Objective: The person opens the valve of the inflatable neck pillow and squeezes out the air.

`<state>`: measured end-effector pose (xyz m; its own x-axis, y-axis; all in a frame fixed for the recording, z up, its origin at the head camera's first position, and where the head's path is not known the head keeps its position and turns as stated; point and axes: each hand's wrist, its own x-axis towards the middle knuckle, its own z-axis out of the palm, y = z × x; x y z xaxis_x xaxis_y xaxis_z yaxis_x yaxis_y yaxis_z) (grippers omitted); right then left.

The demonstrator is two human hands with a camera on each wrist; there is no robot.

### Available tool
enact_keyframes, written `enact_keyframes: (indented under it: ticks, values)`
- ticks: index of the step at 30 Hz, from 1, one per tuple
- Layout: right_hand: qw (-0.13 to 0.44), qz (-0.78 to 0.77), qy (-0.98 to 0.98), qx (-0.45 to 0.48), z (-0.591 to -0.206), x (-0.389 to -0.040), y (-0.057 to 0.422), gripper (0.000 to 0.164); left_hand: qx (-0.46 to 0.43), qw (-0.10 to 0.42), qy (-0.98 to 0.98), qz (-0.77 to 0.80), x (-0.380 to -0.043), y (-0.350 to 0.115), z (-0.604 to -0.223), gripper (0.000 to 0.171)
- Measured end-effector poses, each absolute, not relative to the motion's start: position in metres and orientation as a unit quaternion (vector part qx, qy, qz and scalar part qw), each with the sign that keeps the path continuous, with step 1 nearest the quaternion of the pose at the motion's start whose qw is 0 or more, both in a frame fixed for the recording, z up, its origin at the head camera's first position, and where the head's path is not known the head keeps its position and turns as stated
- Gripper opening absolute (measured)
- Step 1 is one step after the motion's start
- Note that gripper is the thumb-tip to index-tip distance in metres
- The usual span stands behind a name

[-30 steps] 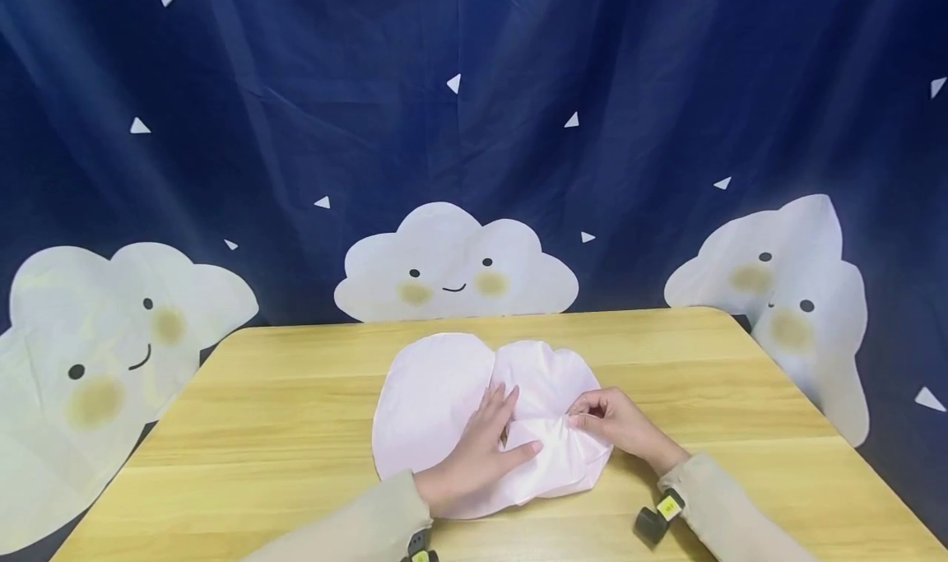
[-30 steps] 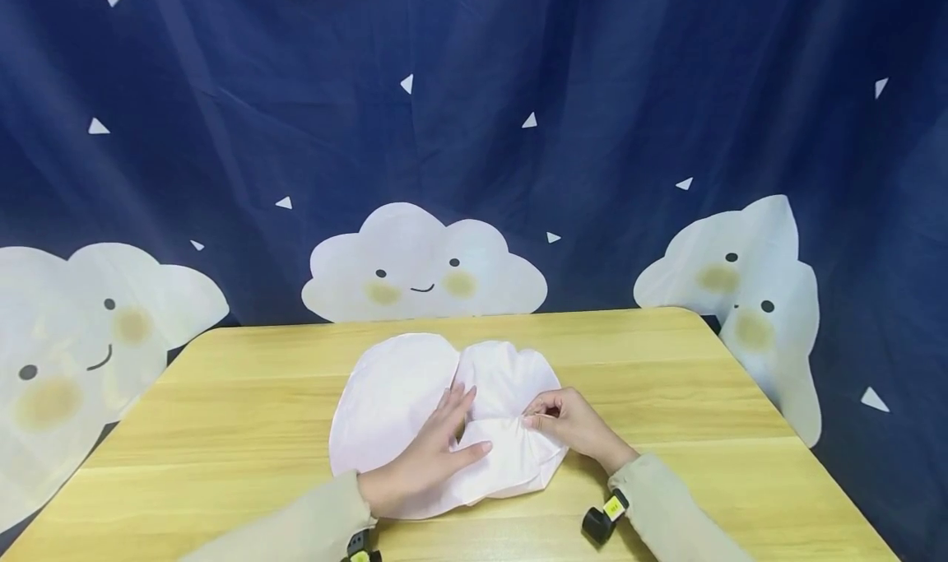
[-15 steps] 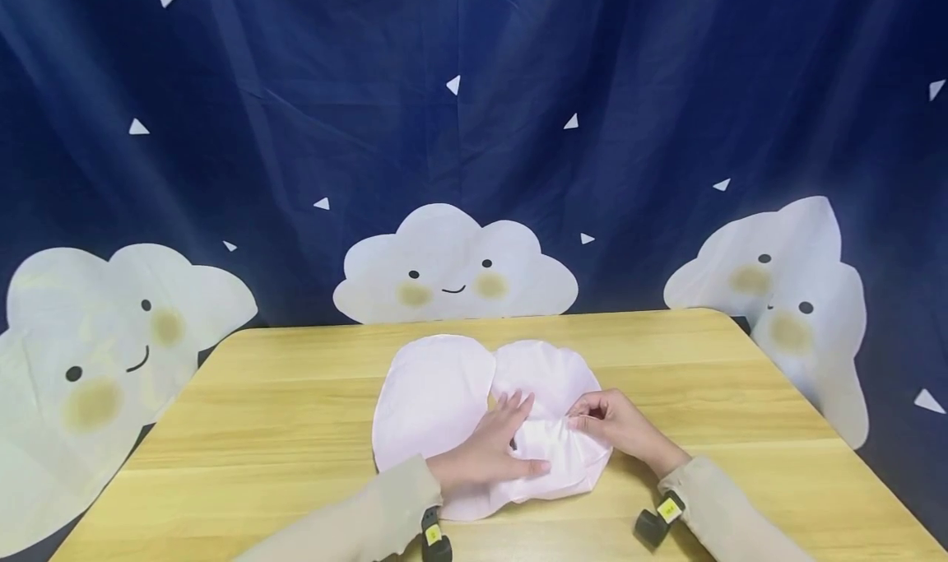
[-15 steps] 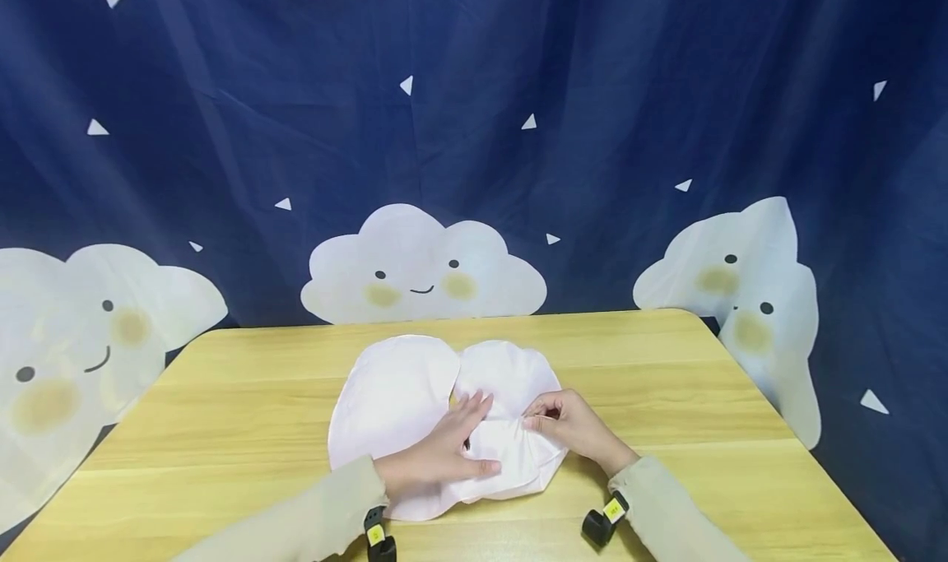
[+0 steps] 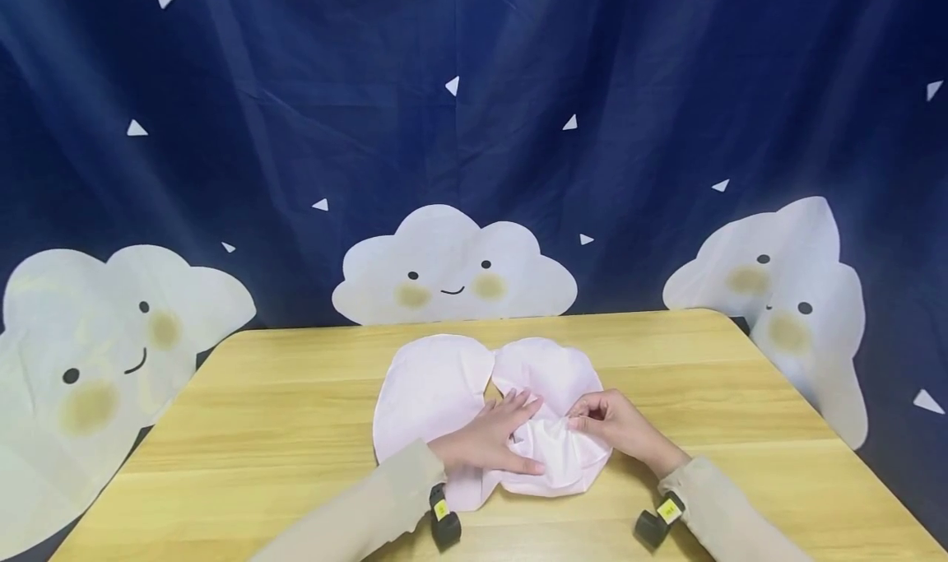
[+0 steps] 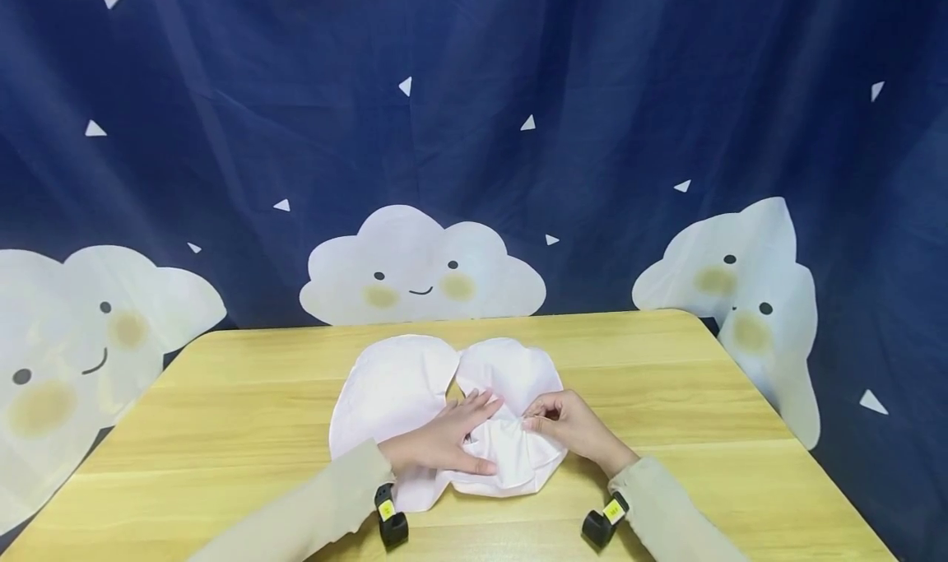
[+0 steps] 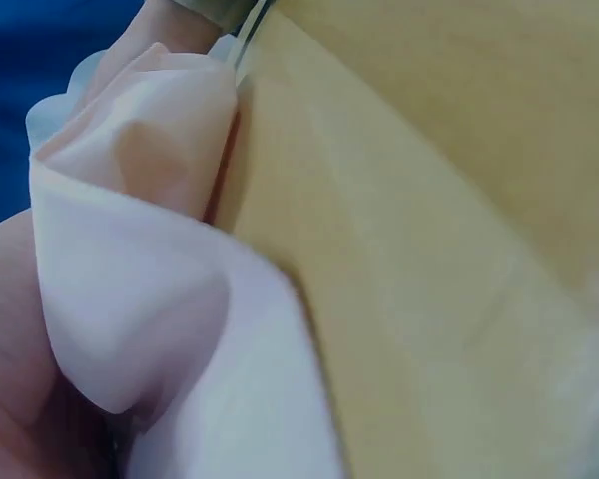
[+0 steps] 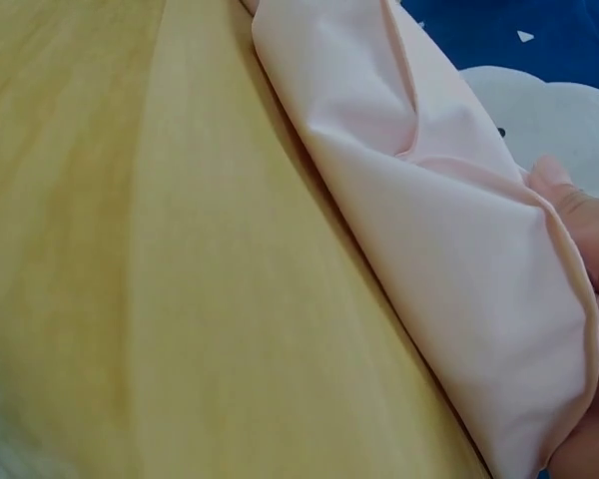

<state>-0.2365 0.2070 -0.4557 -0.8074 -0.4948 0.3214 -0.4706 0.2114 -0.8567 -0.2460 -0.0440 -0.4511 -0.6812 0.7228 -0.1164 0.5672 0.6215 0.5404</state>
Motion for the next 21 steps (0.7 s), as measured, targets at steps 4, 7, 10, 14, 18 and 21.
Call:
enact_keyframes:
  ticks: [4, 7, 10, 14, 18, 21]
  values:
    - [0.013, -0.544, 0.781, -0.308, -0.4568, -0.2375, 0.2079, 0.004, 0.383, 0.15, 0.891, 0.19, -0.2492, -0.0423, -0.4529, 0.097]
    - [0.014, -0.542, 0.783, -0.305, -0.4573, -0.238, 0.2081, 0.004, 0.388, 0.147, 0.895, 0.164, -0.2502, -0.0408, -0.453, 0.098]
    - [0.013, -0.54, 0.784, -0.305, -0.4572, -0.2378, 0.208, 0.004, 0.39, 0.152, 0.896, 0.148, -0.2495, -0.0396, -0.4507, 0.097]
    - [0.012, -0.54, 0.782, -0.312, -0.4576, -0.2375, 0.2079, 0.004, 0.391, 0.153, 0.898, 0.132, -0.2481, -0.0388, -0.4478, 0.093]
    - [0.012, -0.543, 0.778, -0.316, -0.4586, -0.2375, 0.2079, 0.004, 0.391, 0.149, 0.9, 0.125, -0.2486, -0.038, -0.4475, 0.089]
    - [0.012, -0.544, 0.777, -0.316, -0.4586, -0.2376, 0.2077, 0.004, 0.391, 0.149, 0.9, 0.126, -0.25, -0.0378, -0.4479, 0.088]
